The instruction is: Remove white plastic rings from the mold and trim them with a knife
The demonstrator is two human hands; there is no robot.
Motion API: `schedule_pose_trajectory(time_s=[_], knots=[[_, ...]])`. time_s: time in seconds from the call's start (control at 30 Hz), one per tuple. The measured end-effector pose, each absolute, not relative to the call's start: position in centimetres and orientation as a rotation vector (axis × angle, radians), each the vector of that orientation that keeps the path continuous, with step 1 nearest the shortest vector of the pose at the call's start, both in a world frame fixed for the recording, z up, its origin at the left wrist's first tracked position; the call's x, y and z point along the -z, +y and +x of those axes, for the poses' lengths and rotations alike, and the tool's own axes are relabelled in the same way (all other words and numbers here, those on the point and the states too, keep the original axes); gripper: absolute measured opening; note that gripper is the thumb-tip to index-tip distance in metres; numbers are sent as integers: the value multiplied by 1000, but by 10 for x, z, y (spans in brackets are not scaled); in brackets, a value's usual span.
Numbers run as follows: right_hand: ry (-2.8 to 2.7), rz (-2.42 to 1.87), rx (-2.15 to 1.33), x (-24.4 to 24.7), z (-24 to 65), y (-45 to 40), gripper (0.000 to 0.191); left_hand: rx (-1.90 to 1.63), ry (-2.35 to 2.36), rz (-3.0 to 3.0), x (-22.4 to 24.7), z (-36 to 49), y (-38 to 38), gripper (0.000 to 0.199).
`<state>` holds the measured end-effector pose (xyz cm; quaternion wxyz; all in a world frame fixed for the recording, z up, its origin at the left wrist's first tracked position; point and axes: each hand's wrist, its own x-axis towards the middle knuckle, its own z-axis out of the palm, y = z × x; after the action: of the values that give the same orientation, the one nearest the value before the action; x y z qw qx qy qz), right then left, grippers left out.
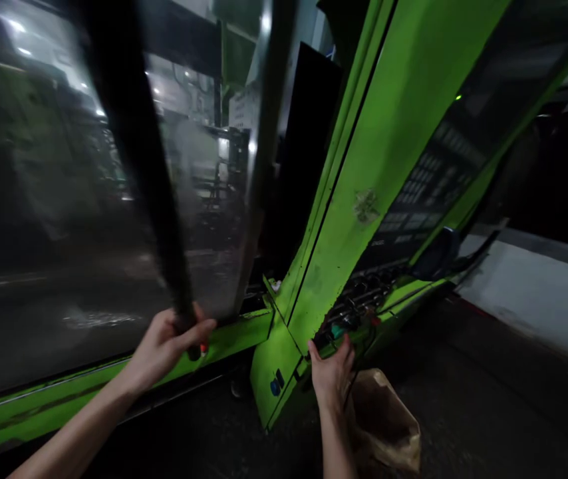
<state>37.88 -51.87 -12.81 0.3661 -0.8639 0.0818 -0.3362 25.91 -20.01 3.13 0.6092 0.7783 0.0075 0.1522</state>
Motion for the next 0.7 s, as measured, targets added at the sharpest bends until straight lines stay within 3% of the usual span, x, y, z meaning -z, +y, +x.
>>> schedule_pose_trajectory(time_s=[0.13,0.4,0.7], knots=[[172,-2229,904,136,383,-515,112,-179,-211,1732,-37,303,-236,51],[179,-2271,915,138,377,-515,100,-154,-318,1667,-36,349,-280,55],[274,-2372,898,135,370,-505,102,-275,-291,1620,-24,365,-299,45]])
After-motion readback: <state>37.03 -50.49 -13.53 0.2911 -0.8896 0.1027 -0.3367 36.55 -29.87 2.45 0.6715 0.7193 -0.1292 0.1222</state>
